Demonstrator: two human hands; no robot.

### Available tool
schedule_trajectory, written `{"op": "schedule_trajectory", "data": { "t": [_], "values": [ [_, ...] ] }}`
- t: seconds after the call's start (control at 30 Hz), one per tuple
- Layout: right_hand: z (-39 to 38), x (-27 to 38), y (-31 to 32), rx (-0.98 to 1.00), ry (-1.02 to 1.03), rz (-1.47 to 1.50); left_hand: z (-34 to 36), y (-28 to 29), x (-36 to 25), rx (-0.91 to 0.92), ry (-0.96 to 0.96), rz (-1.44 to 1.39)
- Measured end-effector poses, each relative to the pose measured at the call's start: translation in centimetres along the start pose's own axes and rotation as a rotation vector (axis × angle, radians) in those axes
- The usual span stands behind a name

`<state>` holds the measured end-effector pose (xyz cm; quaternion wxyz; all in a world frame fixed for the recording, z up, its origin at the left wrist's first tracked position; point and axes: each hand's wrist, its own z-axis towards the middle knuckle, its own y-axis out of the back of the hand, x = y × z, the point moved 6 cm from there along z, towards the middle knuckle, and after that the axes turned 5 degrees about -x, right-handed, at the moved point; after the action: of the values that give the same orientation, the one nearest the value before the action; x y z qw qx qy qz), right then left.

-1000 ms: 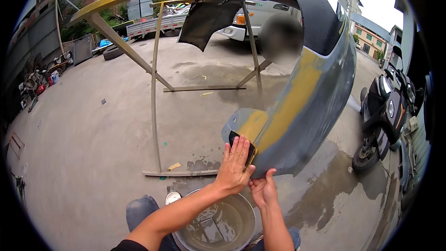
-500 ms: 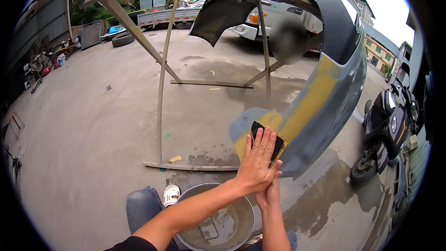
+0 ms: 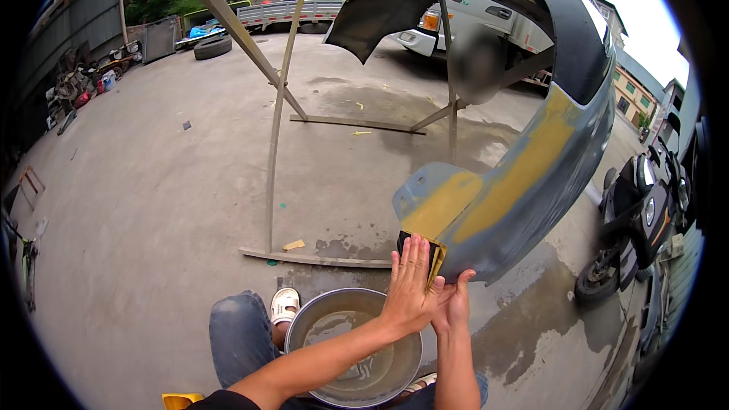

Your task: The person sands a car bumper mounted on a metal stand using a sanding block and water. They repeatedly dip the sanding block into a bucket of water and wipe the surface with a cloth while sanding.

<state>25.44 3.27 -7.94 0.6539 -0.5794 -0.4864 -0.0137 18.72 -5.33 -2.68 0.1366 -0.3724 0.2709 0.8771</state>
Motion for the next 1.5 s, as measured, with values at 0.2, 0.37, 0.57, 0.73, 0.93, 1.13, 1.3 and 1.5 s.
{"op": "schedule_trajectory", "data": {
  "t": [0.2,0.37,0.57,0.73,0.93,1.13,1.3,1.5],
  "values": [
    [0.3,0.1,2.3,0.048,-0.047,-0.027,3.6,0.8,2.0,-0.004,0.168,-0.013],
    [-0.2,0.0,1.0,-0.046,-0.020,-0.034,1.2,1.3,1.3,0.069,0.029,0.031],
    [-0.4,-0.2,1.6,0.011,-0.060,-0.013,1.3,1.4,0.8,0.005,-0.038,0.069],
    [-0.5,-0.3,0.6,0.014,0.000,-0.015,6.9,0.5,-3.5,0.001,-0.325,0.082],
    [-0.4,-0.2,2.1,-0.017,-0.046,-0.014,9.1,0.0,-3.8,0.012,-0.314,0.009],
    [-0.5,-0.2,0.4,-0.046,-0.032,-0.032,2.8,1.3,1.0,-0.015,-0.177,0.045],
    [0.0,-0.5,1.8,-0.049,-0.034,-0.036,10.6,0.9,-1.8,0.098,-0.283,0.041],
    [-0.2,0.5,1.4,-0.063,-0.033,-0.033,4.8,0.7,0.2,0.108,-0.341,0.104]
  ]
}}
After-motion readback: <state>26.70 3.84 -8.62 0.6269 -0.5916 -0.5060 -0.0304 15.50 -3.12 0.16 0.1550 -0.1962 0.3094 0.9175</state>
